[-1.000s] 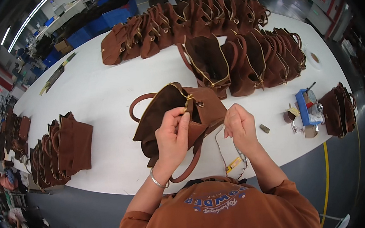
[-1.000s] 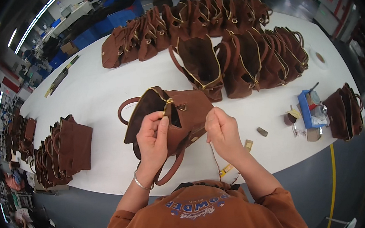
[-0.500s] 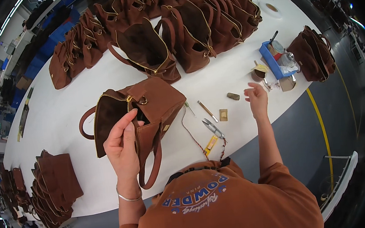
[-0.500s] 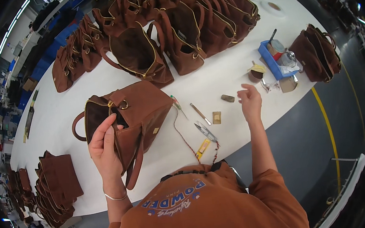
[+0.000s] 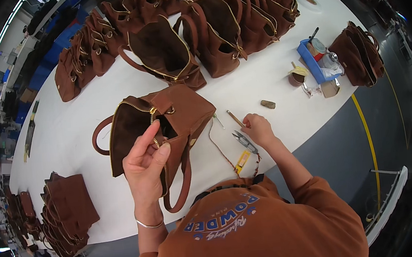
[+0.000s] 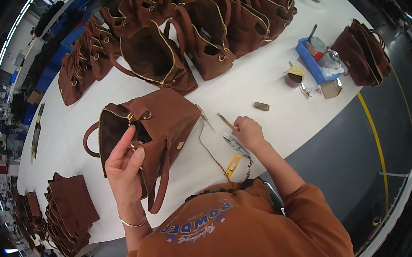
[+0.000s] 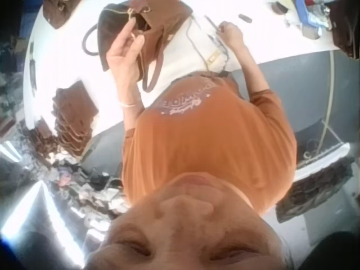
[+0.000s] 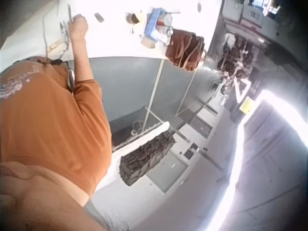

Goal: The person attaches a metal zipper pull to a brown handbag using a small hammer and a punch tool. They then use a green-handled tool to adjust the zipper mechanism and secure the hardware on the bag's exterior.

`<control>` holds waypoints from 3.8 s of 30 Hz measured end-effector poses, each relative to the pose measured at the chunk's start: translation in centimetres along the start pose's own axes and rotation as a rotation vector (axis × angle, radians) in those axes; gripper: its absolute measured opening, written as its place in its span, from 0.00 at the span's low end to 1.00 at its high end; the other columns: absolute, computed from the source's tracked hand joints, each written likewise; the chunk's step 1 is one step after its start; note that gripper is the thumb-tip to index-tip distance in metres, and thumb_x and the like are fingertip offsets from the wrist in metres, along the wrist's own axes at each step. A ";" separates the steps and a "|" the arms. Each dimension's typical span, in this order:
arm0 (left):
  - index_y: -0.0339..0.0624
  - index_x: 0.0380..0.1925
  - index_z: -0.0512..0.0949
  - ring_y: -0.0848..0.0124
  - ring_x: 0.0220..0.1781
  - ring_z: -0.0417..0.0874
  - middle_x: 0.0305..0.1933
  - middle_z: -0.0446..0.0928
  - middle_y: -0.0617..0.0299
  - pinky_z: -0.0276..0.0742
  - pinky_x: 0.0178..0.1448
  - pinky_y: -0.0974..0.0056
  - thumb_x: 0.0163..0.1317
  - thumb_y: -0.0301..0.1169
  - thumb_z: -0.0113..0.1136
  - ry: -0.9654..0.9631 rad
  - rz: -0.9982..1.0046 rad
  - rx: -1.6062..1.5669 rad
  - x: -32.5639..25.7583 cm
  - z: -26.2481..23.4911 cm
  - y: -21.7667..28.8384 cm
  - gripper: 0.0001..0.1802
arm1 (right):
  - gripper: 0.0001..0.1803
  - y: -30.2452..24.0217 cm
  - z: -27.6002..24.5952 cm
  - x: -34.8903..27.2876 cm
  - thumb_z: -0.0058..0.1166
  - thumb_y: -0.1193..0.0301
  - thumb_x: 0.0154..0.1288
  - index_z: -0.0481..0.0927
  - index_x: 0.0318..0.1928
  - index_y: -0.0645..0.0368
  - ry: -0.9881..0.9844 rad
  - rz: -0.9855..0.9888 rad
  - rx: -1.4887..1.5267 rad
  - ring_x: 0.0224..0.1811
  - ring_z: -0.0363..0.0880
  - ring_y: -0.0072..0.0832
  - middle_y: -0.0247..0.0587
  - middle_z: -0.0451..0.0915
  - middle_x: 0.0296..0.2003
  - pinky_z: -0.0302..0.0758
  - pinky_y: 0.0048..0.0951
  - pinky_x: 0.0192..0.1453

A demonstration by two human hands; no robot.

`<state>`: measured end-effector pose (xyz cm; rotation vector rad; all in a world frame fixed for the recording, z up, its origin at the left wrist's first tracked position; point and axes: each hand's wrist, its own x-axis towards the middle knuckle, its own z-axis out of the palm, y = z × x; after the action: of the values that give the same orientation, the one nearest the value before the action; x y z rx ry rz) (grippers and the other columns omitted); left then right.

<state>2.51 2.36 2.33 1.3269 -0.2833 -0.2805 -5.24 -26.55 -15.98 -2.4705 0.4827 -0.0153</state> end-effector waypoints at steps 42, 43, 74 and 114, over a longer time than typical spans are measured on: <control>0.30 0.65 0.66 0.58 0.56 0.82 0.58 0.77 0.45 0.77 0.63 0.52 0.59 0.19 0.60 0.087 -0.057 -0.253 -2.7 -4.5 2.5 0.31 | 0.08 29.9 -28.3 11.8 0.63 0.64 0.57 0.88 0.35 0.52 1.099 0.478 -0.105 0.38 0.85 0.39 0.44 0.86 0.33 0.78 0.38 0.44; 0.31 0.66 0.63 0.54 0.57 0.81 0.58 0.76 0.44 0.76 0.64 0.49 0.60 0.20 0.59 0.114 -0.018 -0.252 -3.4 -5.8 2.9 0.32 | 0.07 30.0 -28.1 11.8 0.62 0.66 0.57 0.86 0.33 0.53 1.100 0.478 -0.126 0.37 0.85 0.41 0.45 0.85 0.31 0.78 0.41 0.43; 0.35 0.58 0.76 0.81 0.39 0.73 0.35 0.72 0.71 0.74 0.46 0.75 0.56 0.14 0.66 0.038 -0.138 -0.132 1.4 0.8 1.3 0.27 | 0.06 -19.9 -9.3 2.5 0.52 0.77 0.70 0.76 0.43 0.67 0.008 -0.707 0.920 0.35 0.83 0.25 0.43 0.82 0.38 0.78 0.22 0.38; 0.33 0.60 0.73 0.80 0.39 0.75 0.39 0.76 0.68 0.76 0.45 0.74 0.57 0.13 0.64 -0.040 -0.126 -0.120 -0.1 0.8 1.1 0.29 | 0.08 -19.8 -8.0 1.0 0.61 0.78 0.60 0.79 0.41 0.63 0.234 -0.890 0.664 0.35 0.82 0.37 0.42 0.83 0.35 0.78 0.32 0.39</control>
<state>2.16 1.92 3.62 1.2233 -0.2135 -0.4246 1.38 -16.76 1.80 -1.8319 -0.4951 -0.7044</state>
